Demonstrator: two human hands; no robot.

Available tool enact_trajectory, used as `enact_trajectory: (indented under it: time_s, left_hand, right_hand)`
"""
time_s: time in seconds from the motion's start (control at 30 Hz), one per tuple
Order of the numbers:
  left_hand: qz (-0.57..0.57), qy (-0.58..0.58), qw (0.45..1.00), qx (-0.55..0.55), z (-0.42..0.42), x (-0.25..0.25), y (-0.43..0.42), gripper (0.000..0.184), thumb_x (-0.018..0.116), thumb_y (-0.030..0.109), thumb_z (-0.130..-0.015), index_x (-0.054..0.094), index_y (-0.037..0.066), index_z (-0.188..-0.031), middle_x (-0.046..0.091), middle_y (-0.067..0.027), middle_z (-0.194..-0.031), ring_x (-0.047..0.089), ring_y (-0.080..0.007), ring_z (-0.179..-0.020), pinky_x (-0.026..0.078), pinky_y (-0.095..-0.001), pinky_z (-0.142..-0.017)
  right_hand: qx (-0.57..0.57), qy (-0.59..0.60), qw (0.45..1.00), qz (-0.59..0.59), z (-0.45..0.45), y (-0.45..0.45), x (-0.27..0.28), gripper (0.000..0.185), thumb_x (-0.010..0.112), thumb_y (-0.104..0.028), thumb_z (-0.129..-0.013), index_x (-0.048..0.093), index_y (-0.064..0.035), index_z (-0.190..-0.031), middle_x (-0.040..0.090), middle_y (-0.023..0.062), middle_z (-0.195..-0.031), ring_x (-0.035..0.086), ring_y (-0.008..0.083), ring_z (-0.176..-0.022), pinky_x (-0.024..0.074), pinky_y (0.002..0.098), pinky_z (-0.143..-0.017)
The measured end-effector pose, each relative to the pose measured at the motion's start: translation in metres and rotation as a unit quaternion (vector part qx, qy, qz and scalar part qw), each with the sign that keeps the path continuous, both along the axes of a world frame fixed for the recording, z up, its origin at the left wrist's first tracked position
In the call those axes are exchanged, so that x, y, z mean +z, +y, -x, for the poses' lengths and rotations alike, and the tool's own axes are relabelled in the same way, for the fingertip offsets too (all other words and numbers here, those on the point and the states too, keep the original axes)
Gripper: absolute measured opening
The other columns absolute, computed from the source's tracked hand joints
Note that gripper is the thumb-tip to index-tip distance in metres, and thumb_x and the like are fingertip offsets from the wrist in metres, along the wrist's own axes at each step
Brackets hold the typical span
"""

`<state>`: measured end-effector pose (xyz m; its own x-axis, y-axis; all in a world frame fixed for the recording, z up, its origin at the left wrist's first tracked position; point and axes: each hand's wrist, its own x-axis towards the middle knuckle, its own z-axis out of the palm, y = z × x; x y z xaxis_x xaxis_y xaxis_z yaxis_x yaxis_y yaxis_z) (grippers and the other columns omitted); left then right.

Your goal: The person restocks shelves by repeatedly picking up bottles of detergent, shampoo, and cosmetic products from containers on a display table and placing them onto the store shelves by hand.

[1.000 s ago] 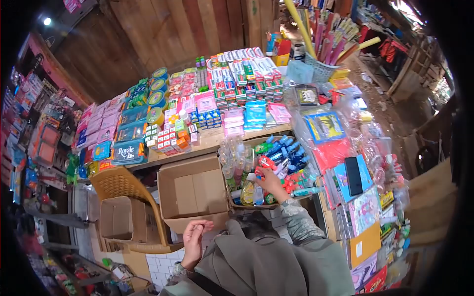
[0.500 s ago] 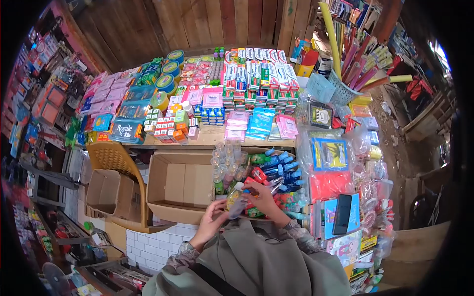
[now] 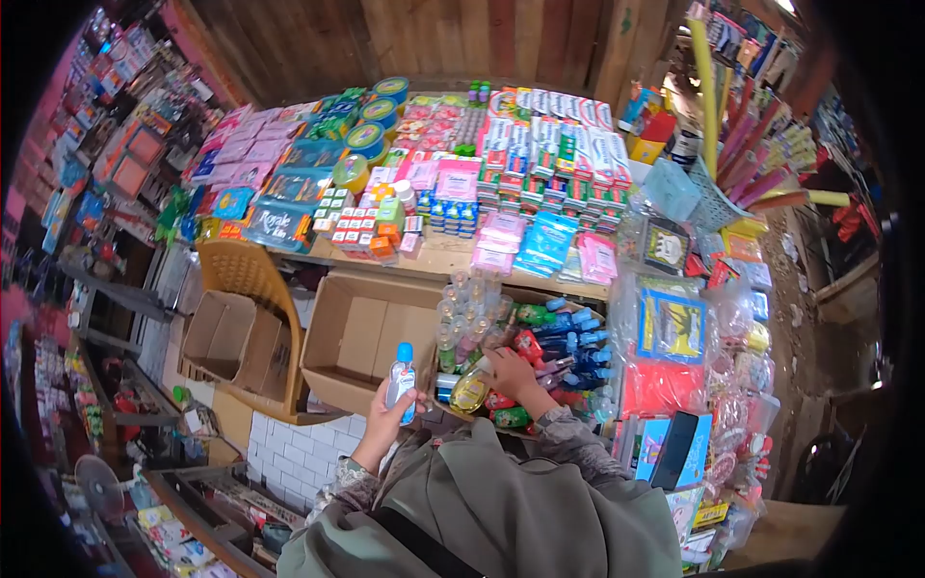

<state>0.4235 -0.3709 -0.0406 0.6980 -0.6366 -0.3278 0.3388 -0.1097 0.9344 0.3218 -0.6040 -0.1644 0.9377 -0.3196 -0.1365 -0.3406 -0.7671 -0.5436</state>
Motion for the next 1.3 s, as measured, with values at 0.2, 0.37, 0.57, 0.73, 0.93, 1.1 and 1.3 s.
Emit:
enact_trajectory:
  time_s: [0.2,0.37,0.57,0.73,0.93,1.1,1.3]
  left_hand:
    - [-0.016,0.042,0.998,0.047,0.011,0.000,0.028,0.032,0.052,0.023,-0.095,0.048,0.004,-0.121,0.064,-0.0075,-0.094,0.062,-0.0129,-0.075,0.050,-0.0259,-0.067]
    - [-0.009,0.062,0.995,0.080,0.018,-0.006,0.054,0.032,0.053,0.021,-0.094,0.048,0.004,-0.121,0.064,-0.0081,-0.095,0.063,-0.0128,-0.075,0.050,-0.0261,-0.067]
    - [0.046,0.059,0.988,0.136,0.020,-0.008,0.099,0.041,0.063,0.009,-0.087,0.047,0.005,-0.124,0.064,-0.0064,-0.095,0.062,-0.0110,-0.078,0.049,-0.0242,-0.067]
    - [0.058,0.027,0.984,0.166,0.017,-0.011,0.165,0.049,0.067,0.006,-0.082,0.043,0.005,-0.125,0.063,-0.0096,-0.101,0.063,-0.0155,-0.083,0.050,-0.0275,-0.073]
    - [0.106,0.014,0.967,0.232,0.014,0.010,0.291,0.054,0.073,0.007,-0.079,0.043,0.007,-0.125,0.060,-0.0075,-0.109,0.058,-0.0139,-0.096,0.048,-0.0295,-0.084]
    - [0.092,-0.044,0.953,0.285,0.016,0.015,0.435,0.064,0.079,0.006,-0.072,0.044,0.006,-0.126,0.058,-0.0034,-0.112,0.056,-0.0145,-0.103,0.046,-0.0321,-0.092]
    - [0.017,-0.066,0.890,0.451,0.060,0.023,0.566,0.065,0.081,0.007,-0.070,0.046,0.006,-0.125,0.057,-0.0037,-0.113,0.055,-0.0141,-0.107,0.045,-0.0324,-0.094]
  right_hand:
    - [-0.046,-0.051,0.997,-0.048,0.000,0.001,-0.017,0.053,0.079,-0.029,-0.065,0.059,-0.0096,-0.110,0.055,0.0090,-0.098,0.055,0.0291,-0.096,0.0464,0.0403,-0.077]
    - [0.014,-0.127,0.977,-0.170,-0.002,-0.003,-0.006,0.049,0.085,-0.016,-0.055,0.062,-0.0066,-0.098,0.051,0.0084,-0.088,0.055,0.0254,-0.084,0.0474,0.0324,-0.071]
    - [0.013,-0.140,0.959,-0.245,-0.025,0.012,0.073,0.041,0.083,-0.005,-0.058,0.063,-0.0062,-0.094,0.052,0.0029,-0.090,0.055,0.0156,-0.084,0.0459,0.0279,-0.073]
    - [0.066,-0.123,0.880,-0.454,-0.079,0.062,0.147,0.045,0.082,0.002,-0.060,0.062,-0.0048,-0.100,0.054,0.0000,-0.094,0.056,0.0103,-0.088,0.0464,0.0247,-0.076]
    - [0.198,-0.104,0.741,-0.633,-0.139,0.240,0.185,0.046,0.079,0.005,-0.062,0.060,-0.0029,-0.104,0.056,0.0007,-0.099,0.058,0.0117,-0.091,0.0489,0.0238,-0.077]
    - [0.265,-0.058,0.712,-0.648,-0.172,0.411,0.174,0.050,0.078,0.007,-0.063,0.058,-0.0018,-0.108,0.059,0.0027,-0.099,0.060,0.0122,-0.092,0.0496,0.0252,-0.080]
    - [0.330,0.074,0.643,-0.687,-0.201,0.582,0.180,0.047,0.073,0.010,-0.068,0.057,-0.0007,-0.111,0.064,0.0044,-0.096,0.062,0.0108,-0.084,0.0515,0.0232,-0.074]
